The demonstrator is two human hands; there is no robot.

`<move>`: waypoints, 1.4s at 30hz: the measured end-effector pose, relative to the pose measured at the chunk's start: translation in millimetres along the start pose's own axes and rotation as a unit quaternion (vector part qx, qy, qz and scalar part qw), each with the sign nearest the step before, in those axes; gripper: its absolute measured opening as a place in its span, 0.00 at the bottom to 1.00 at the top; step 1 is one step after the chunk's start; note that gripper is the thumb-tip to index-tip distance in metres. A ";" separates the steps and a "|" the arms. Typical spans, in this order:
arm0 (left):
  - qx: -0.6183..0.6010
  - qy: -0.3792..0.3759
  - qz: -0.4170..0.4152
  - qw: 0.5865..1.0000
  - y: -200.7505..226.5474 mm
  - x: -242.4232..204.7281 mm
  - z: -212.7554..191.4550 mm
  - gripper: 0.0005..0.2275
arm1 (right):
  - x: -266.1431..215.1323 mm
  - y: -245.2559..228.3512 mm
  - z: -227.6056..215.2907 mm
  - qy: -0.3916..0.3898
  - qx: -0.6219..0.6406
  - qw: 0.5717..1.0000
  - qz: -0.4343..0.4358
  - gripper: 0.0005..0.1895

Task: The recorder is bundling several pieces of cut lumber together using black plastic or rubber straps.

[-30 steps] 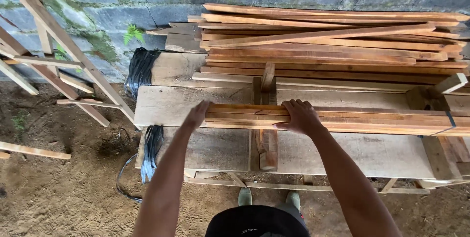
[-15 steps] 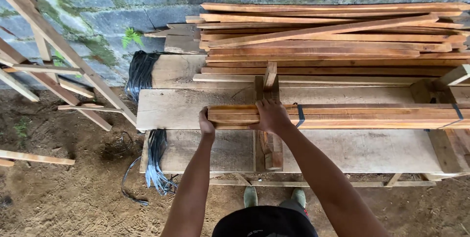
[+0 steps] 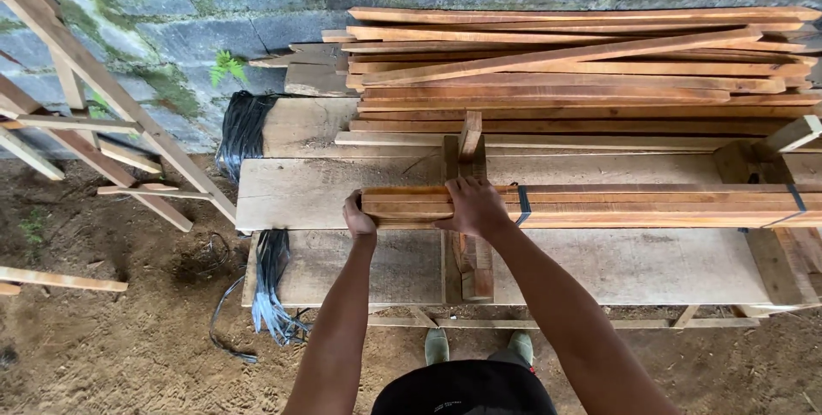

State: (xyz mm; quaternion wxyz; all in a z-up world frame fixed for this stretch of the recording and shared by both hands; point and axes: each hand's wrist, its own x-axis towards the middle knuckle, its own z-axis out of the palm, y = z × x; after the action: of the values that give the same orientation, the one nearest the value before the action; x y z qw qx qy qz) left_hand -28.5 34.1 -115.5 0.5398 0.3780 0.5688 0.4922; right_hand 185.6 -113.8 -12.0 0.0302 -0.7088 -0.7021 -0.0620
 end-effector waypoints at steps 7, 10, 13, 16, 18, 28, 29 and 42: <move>-0.022 -0.005 -0.046 0.999 87.9 -69.9 -8.5 0.24 | 1.2 -16.4 -70.0 -0.137 0.107 0.984 0.029 0.38; 0.048 -0.068 0.040 0.996 112.2 -91.9 -19.9 0.22 | 1.0 -10.2 -51.5 -0.094 0.070 0.993 0.013 0.42; 0.018 -0.132 0.090 0.987 96.7 -79.3 -28.1 0.15 | 1.0 -10.8 -39.9 -0.084 0.072 0.994 0.016 0.44; -0.008 -0.137 0.095 0.986 87.8 -69.9 -26.2 0.11 | -1.7 -8.5 -28.9 -0.029 0.046 0.999 0.006 0.45; -0.003 -0.154 0.101 0.983 90.1 -65.1 -27.4 0.12 | -1.8 -11.1 -23.6 0.094 -0.009 0.995 -0.033 0.45; -0.045 -0.270 -0.010 0.962 85.1 -48.7 -37.8 0.20 | -2.0 -10.8 -21.7 0.153 -0.036 0.987 -0.045 0.43; -0.042 -0.286 0.018 0.957 83.5 -48.9 -38.7 0.23 | -2.8 -11.3 -24.2 0.136 -0.024 0.990 -0.036 0.43; 0.303 -0.235 0.144 0.912 105.2 -30.1 -23.2 0.13 | -3.6 -13.6 -21.1 0.023 0.019 0.999 0.034 0.45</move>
State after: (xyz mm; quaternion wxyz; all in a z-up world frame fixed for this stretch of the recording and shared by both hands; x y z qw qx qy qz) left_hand -58.1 25.8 -7.9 0.4407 0.7062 0.4863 0.2655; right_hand 171.0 -120.0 7.8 0.0615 -0.7298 -0.6779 -0.0640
